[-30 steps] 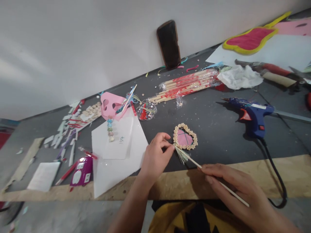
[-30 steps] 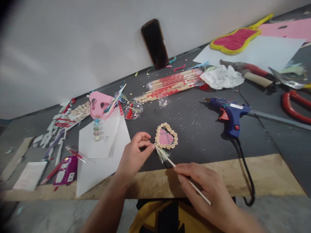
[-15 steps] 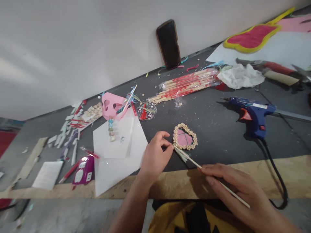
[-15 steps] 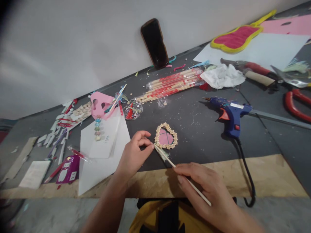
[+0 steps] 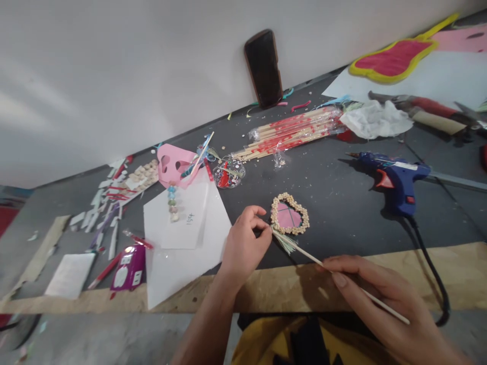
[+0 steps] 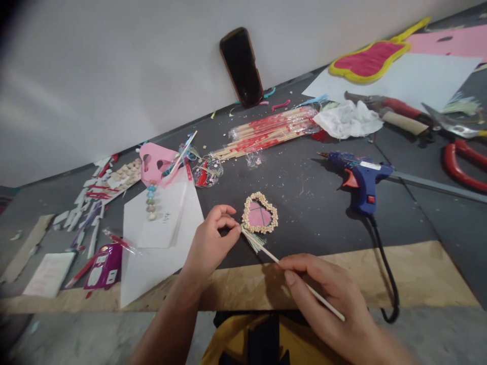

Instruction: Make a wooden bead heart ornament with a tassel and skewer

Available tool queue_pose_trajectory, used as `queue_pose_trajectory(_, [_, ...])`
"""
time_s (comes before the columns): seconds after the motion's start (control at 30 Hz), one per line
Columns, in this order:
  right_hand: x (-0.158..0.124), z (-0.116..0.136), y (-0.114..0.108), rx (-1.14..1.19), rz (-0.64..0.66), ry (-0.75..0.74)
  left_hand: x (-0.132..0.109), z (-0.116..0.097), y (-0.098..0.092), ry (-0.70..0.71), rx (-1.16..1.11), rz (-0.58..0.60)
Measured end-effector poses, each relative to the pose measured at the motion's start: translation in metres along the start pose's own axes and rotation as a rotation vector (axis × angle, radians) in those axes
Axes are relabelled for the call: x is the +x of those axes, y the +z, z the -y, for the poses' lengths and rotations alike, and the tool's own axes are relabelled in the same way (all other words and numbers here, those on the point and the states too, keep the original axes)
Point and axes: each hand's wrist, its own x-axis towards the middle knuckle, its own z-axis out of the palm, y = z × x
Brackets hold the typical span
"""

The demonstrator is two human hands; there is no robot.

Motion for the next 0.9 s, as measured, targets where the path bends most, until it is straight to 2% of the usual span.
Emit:
queue_pose_trajectory(0.23, [0.001, 0.000, 0.000, -0.026, 0.022, 0.080, 0.000, 0.002, -0.001, -0.017, -0.018, 0.012])
queue_pose_trajectory(0.43, [0.000, -0.001, 0.001, -0.009, 0.022, 0.055, 0.001, 0.002, -0.002, -0.017, -0.016, 0.017])
queue_pose_trajectory(0.57, [0.003, 0.000, -0.012, -0.008, 0.012, -0.007, 0.002, 0.002, -0.001, -0.023, -0.011, 0.016])
queue_pose_trajectory(0.73, [0.029, 0.017, -0.035, -0.066, -0.063, 0.046, 0.002, 0.004, -0.001, -0.019, -0.047, 0.028])
queue_pose_trajectory(0.8, [0.044, 0.027, -0.038, -0.116, -0.043, 0.005, 0.002, 0.004, -0.001, -0.008, -0.058, 0.025])
queue_pose_trajectory(0.9, [0.061, 0.031, -0.025, -0.397, -0.036, -0.218, 0.002, 0.004, 0.000, 0.008, -0.075, 0.026])
